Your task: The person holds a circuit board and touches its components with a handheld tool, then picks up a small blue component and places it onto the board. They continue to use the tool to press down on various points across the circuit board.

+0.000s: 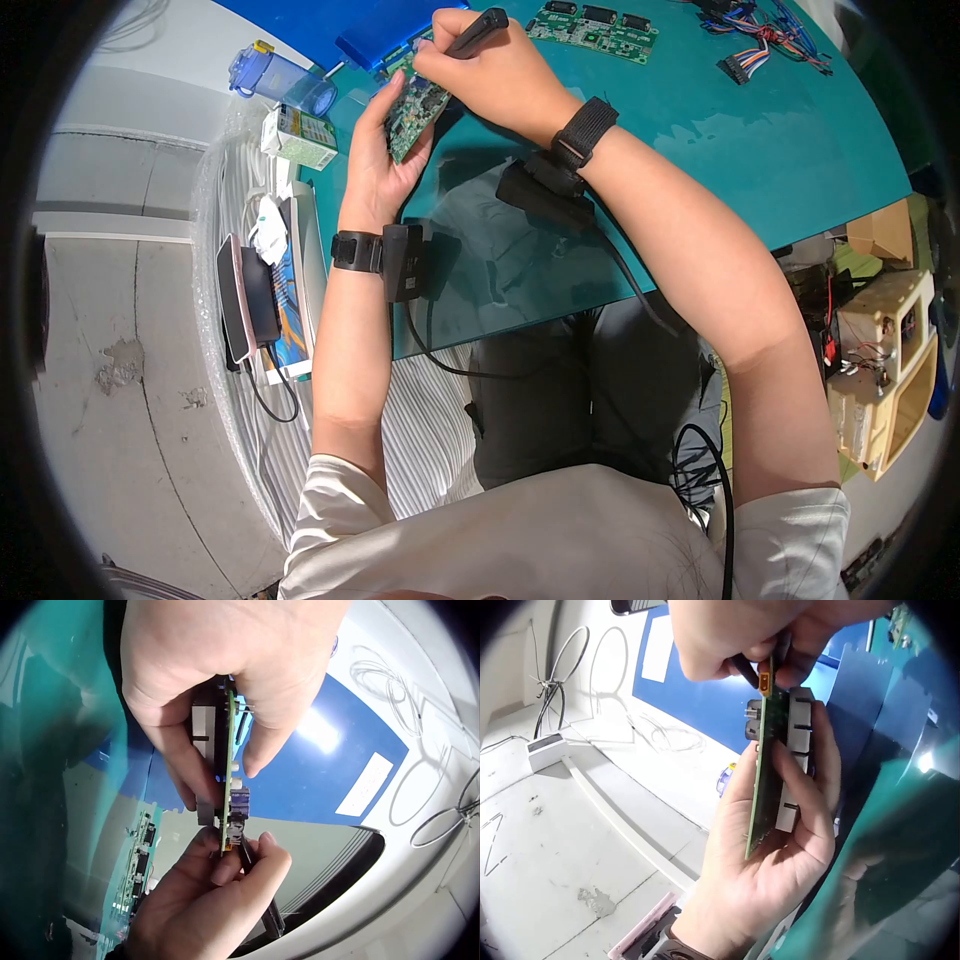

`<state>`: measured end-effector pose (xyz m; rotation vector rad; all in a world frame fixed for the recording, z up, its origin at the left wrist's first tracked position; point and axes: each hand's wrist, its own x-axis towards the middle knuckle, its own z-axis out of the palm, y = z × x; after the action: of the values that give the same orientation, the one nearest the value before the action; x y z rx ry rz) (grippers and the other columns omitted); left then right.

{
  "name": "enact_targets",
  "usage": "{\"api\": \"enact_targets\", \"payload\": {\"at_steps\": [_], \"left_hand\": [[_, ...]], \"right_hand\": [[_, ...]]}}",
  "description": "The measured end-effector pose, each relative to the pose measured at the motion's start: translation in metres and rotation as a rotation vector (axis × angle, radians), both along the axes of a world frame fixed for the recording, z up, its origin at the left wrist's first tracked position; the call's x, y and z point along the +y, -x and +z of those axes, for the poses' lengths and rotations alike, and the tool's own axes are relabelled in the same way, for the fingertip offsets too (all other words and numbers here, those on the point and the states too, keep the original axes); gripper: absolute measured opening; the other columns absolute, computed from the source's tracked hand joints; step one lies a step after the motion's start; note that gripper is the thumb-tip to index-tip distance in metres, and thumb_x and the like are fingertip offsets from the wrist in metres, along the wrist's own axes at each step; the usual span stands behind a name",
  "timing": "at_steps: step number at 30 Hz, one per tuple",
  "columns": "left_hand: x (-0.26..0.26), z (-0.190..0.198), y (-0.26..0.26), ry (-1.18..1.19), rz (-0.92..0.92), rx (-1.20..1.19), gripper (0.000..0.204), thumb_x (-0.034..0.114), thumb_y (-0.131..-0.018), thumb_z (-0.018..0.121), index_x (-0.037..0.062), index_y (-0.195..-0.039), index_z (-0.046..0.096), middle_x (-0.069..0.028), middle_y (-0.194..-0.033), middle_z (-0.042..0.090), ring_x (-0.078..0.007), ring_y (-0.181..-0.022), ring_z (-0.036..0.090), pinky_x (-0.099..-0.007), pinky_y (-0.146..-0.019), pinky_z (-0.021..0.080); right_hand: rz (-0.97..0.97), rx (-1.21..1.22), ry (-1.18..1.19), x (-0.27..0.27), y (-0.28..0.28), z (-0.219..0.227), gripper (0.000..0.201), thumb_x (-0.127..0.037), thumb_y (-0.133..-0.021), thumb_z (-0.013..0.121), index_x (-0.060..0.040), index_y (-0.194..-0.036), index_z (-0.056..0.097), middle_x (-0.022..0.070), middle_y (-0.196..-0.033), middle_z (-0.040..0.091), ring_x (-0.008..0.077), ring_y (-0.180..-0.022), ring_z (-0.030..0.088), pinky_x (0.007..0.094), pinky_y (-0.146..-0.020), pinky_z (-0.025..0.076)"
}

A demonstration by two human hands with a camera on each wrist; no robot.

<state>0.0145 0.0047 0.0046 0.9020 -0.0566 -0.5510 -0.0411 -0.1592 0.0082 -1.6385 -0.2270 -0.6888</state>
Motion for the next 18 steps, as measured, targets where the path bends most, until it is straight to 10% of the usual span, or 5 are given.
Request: {"api": "enact_targets", "payload": {"at_steps": [18], "left_hand": [[-0.0014, 0.0021, 0.0016, -0.008, 0.001, -0.005, 0.022, 0.014, -0.092, 0.074, 0.001, -0.106, 0.062, -0.011, -0.1, 0.071, -0.0208, -0.087, 0.072, -0.0298, -0.072, 0.062]], "right_hand": [[-0.008, 0.019, -0.027, 0.0009, 0.0003, 0.0, 0.024, -0.012, -0.091, 0.064, -0.0027, -0.076, 0.048, 0.0031, -0.068, 0.048, 0.011, -0.067, 0.044, 0.0312, -0.06, 0.04]]}}
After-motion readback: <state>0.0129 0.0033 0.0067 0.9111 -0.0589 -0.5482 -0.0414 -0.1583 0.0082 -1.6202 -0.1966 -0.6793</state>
